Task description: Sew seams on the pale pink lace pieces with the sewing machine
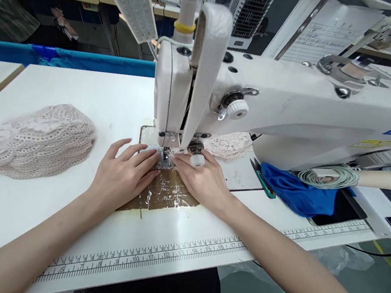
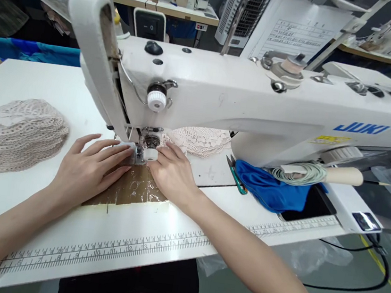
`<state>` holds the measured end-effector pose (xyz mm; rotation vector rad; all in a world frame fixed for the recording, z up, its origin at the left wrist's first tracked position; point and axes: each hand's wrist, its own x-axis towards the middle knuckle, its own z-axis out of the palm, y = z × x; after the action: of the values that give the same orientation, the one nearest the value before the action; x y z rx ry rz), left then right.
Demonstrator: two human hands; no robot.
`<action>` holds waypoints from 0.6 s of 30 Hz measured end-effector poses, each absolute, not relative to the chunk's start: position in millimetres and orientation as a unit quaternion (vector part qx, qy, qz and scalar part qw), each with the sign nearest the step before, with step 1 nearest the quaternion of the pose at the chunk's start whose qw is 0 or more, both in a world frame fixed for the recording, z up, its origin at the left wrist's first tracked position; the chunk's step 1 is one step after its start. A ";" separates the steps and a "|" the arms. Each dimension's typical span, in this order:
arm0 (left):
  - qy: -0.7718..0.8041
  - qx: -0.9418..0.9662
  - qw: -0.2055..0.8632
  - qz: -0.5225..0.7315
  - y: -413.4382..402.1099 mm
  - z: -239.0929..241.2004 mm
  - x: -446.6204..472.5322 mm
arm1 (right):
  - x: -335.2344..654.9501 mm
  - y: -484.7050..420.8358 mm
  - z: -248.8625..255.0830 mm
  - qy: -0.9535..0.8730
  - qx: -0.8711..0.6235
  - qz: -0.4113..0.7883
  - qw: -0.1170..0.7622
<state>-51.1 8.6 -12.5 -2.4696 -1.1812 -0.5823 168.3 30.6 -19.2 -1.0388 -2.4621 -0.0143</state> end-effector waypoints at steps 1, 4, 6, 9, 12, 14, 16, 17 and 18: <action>-0.409 -0.874 0.156 -0.213 7.6 -13.1 -50.6 | 168.1 29.1 -16.6 -0.886 -0.388 0.049 0.250; -0.395 -0.886 0.063 -0.234 5.7 -14.8 -48.3 | 168.9 23.8 -5.6 -0.807 -0.403 0.316 0.294; -0.391 -0.883 -0.018 -0.258 5.3 -12.9 -47.3 | 170.4 22.0 1.9 -0.729 -0.370 0.501 0.285; -0.377 -0.853 -0.184 -0.311 3.9 -3.6 -48.4 | 172.7 23.7 8.0 -0.637 -0.314 0.651 0.267; -0.396 -0.764 -0.382 -0.338 -1.0 8.9 -52.7 | 172.3 26.8 9.1 -0.612 -0.295 0.691 0.249; -0.423 -0.710 -0.454 -0.333 -4.9 16.2 -56.8 | 169.7 26.8 10.0 -0.613 -0.290 0.698 0.229; -0.440 -0.689 -0.477 -0.322 -7.6 23.1 -61.4 | 165.4 24.6 12.5 -0.610 -0.285 0.707 0.215; -0.441 -0.689 -0.480 -0.316 -8.5 26.9 -63.8 | 162.7 22.9 14.3 -0.604 -0.283 0.714 0.212; -0.441 -0.693 -0.480 -0.309 -9.3 31.0 -66.2 | 159.9 21.0 16.4 -0.597 -0.281 0.722 0.209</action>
<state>-66.2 -9.3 31.0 -3.2719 -2.0826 -1.4583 159.9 21.0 16.4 -0.7828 -1.6607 2.0071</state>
